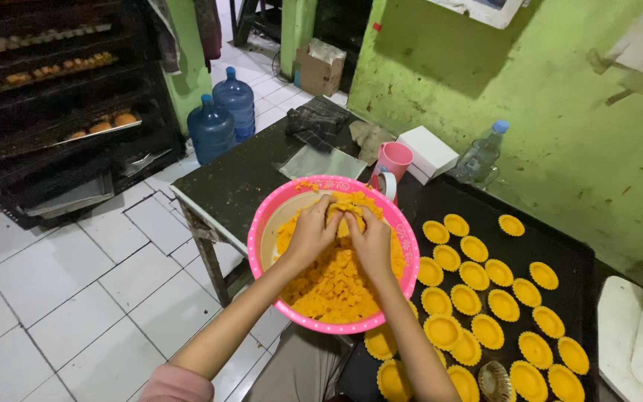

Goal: The person takes handfuls of yellow dough from a pink bowl and presses it into individual metal tart molds by hand to form tart shells, then places the formed shells onto a black baking tray.

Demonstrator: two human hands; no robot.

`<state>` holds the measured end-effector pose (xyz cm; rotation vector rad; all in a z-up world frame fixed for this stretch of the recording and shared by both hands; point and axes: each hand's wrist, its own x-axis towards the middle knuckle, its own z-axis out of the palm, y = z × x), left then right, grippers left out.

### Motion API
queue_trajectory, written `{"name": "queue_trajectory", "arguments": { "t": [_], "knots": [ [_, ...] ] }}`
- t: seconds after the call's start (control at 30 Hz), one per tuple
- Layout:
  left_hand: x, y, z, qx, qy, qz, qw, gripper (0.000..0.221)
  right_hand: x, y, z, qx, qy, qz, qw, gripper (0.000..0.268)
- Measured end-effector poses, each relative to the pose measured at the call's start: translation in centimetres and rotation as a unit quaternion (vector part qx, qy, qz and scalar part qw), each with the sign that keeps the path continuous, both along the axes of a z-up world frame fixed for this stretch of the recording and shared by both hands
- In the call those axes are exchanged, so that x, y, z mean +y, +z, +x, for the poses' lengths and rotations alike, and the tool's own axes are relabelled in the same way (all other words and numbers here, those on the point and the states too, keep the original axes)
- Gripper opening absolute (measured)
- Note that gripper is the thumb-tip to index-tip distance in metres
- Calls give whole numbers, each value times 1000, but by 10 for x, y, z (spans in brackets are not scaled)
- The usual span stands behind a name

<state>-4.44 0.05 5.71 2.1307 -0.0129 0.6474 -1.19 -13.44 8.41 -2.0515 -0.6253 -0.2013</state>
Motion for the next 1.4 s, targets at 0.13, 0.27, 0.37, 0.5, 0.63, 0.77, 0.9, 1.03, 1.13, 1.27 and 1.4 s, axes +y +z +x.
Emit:
{"name": "queue_trajectory", "arguments": {
  "t": [0.13, 0.27, 0.37, 0.5, 0.63, 0.77, 0.9, 1.03, 1.13, 1.27, 1.4],
  "knots": [
    [5, -9, 4, 27, -9, 72, 997, 23, -2, 0, 1, 7, 39, -27, 999, 32],
    [0, 7, -3, 26, -43, 58, 997, 28, -5, -36, 29, -26, 0, -79, 997, 14],
    [-5, 16, -8, 13, -60, -9, 998, 37, -5, -33, 26, -26, -24, -66, 997, 15],
    [-3, 8, -4, 42, -18, 6, 999, 25, -1, -17, 8, -5, -19, -41, 999, 24],
    [0, -8, 1, 52, -26, 102, 993, 25, -3, -6, 0, 5, 18, -49, 999, 34],
    [-5, 21, -13, 39, -59, 23, 997, 28, -4, -25, 10, -90, -30, -47, 994, 18],
    [3, -3, -2, 29, -12, -20, 999, 27, -6, -33, 14, -85, -68, -22, 994, 21],
    [0, -3, -3, 29, 6, 43, 999, 23, -7, -22, 5, -39, -33, -14, 999, 23],
    [-3, 6, -9, 49, -27, 60, 997, 23, -8, -19, 6, -67, -19, -16, 997, 21],
    [-5, 14, -10, 69, -51, -8, 996, 30, -12, -31, 14, -76, -41, -7, 996, 15],
    [3, -8, -2, 84, -23, -3, 996, 29, -11, -28, 12, -76, -13, -15, 997, 20]
  ]
}}
